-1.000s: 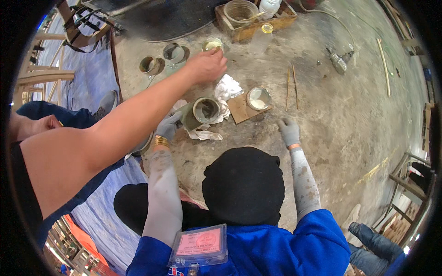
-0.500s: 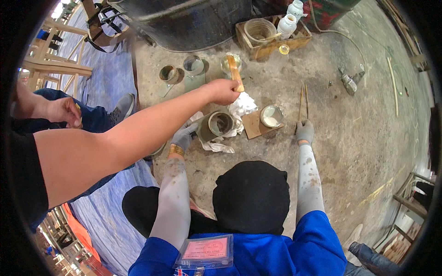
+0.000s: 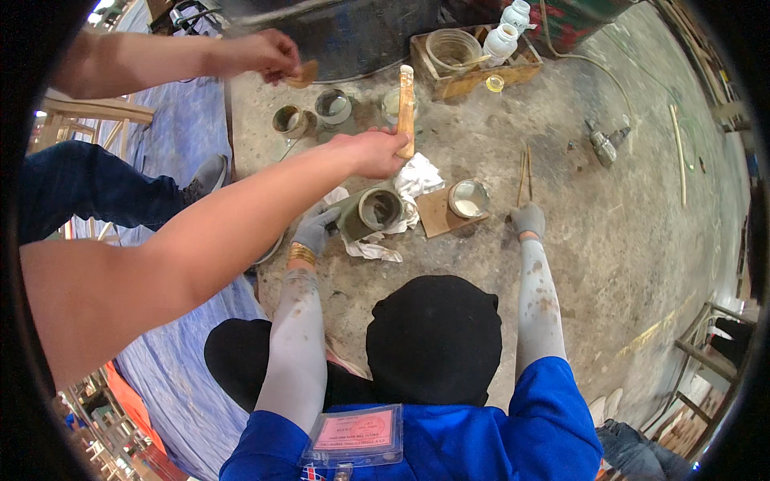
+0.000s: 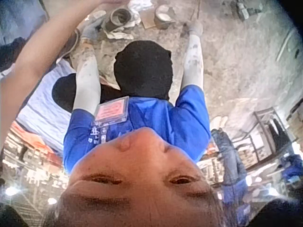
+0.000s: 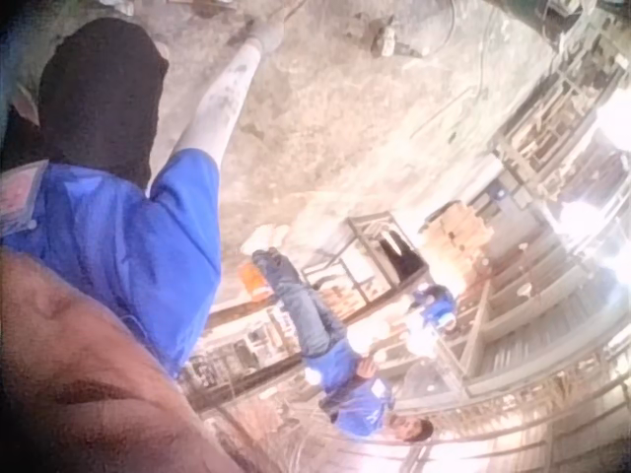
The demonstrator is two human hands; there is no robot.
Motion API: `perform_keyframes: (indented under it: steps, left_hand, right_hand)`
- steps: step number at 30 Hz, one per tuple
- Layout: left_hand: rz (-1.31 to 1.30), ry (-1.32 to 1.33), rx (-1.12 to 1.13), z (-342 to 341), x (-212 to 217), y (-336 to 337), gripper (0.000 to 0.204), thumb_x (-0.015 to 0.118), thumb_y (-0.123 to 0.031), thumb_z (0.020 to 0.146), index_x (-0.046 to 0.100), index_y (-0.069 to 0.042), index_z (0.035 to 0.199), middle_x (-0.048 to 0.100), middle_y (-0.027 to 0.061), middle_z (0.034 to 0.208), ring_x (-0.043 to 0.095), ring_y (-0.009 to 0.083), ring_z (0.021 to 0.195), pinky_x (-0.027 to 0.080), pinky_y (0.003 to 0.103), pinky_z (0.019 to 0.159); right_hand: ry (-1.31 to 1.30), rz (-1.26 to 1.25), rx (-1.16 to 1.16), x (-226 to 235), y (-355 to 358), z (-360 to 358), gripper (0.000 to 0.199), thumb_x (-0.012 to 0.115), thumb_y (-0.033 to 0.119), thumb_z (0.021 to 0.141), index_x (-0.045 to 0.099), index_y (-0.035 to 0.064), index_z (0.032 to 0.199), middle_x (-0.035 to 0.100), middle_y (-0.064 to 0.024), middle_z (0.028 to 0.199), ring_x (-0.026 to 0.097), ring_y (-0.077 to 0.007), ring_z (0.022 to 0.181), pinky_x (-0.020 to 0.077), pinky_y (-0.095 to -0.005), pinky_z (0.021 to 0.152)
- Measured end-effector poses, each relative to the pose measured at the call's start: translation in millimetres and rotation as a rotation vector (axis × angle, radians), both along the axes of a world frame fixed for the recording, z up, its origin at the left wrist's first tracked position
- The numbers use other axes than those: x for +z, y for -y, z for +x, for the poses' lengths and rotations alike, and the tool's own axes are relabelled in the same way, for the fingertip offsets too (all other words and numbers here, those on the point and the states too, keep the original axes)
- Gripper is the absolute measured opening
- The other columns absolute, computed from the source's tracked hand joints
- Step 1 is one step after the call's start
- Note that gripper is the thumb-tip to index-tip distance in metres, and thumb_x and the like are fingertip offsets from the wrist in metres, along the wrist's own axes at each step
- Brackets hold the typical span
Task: The person sits on the floor and mixes a white liquid from a small container into a larger can using a wooden stick. They then pour the mixture into a second can and continue stirring. Finally, they stand up and carry the cans across the workshop.
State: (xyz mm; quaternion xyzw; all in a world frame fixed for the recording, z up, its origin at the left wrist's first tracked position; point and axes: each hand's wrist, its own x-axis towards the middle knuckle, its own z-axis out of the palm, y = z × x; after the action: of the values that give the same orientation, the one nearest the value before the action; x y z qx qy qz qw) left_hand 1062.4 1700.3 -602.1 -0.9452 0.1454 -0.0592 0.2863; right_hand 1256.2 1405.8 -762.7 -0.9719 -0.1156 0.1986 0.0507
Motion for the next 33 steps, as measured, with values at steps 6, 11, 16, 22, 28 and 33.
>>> perform_keyframes:
  steps: [6, 11, 16, 22, 28, 33]
  left_hand:
    - [0.013, -0.005, 0.009, 0, 3, 0, 0.01, 0.055, -0.015, 0.076, 0.056, -0.006, 0.077, 0.053, 0.0066, 0.078, 0.052, 0.0242, 0.086, 0.043, 0.033, 0.081]
    - [0.031, 0.023, 0.015, -5, 9, -2, 0.01, 0.055, -0.015, 0.076, 0.056, -0.006, 0.077, 0.053, 0.0068, 0.078, 0.052, 0.0246, 0.086, 0.043, 0.033, 0.082]
    - [0.068, 0.042, 0.07, -17, 22, -10, 0.01, 0.054, -0.015, 0.077, 0.056, -0.005, 0.078, 0.053, 0.007, 0.078, 0.052, 0.025, 0.086, 0.042, 0.033, 0.083]
    - [0.132, 0.116, 0.156, -27, 64, -6, 0.01, 0.054, -0.014, 0.077, 0.056, -0.005, 0.078, 0.053, 0.0072, 0.078, 0.052, 0.0255, 0.087, 0.042, 0.034, 0.084]
    - [0.071, 0.199, 0.284, -40, 123, 5, 0.01, 0.054, -0.014, 0.077, 0.056, -0.004, 0.078, 0.053, 0.0074, 0.078, 0.052, 0.0259, 0.087, 0.041, 0.034, 0.084]
    - [-0.186, 0.199, 0.399, -68, 133, -1, 0.017, 0.054, -0.015, 0.074, 0.056, -0.001, 0.083, 0.054, 0.0106, 0.087, 0.05, 0.0279, 0.095, 0.04, 0.035, 0.087]
  right_hand:
    - [0.038, 0.093, -0.118, -2, -5, -1, 0.042, 0.063, 0.025, 0.062, 0.057, 0.0009, 0.096, 0.061, -0.0236, 0.09, 0.06, -0.0354, 0.087, 0.0473, -0.0412, 0.075]
    - [0.032, 0.081, -0.151, -8, 0, 7, 0.043, 0.065, 0.027, 0.06, 0.057, 0.0011, 0.093, 0.061, -0.0229, 0.093, 0.06, -0.0351, 0.089, 0.047, -0.0403, 0.076]
    - [-0.002, 0.131, -0.136, -8, -5, 1, 0.044, 0.066, 0.03, 0.058, 0.059, 0.0019, 0.091, 0.062, -0.0211, 0.094, 0.06, -0.0346, 0.089, 0.0467, -0.0391, 0.076]
    - [0.009, 0.148, -0.116, -6, -6, -4, 0.04, 0.063, 0.028, 0.061, 0.058, 0.0033, 0.092, 0.062, -0.0222, 0.093, 0.059, -0.0364, 0.089, 0.0465, -0.0407, 0.076]
    - [0.03, 0.096, -0.156, -1, 2, 4, 0.042, 0.063, 0.026, 0.06, 0.059, 0.0024, 0.094, 0.062, -0.0213, 0.094, 0.06, -0.0351, 0.09, 0.0469, -0.0387, 0.076]
    - [0.056, 0.101, -0.13, -5, -9, -1, 0.039, 0.062, 0.024, 0.061, 0.058, 0.0, 0.092, 0.061, -0.0243, 0.093, 0.059, -0.0374, 0.089, 0.0468, -0.0401, 0.076]
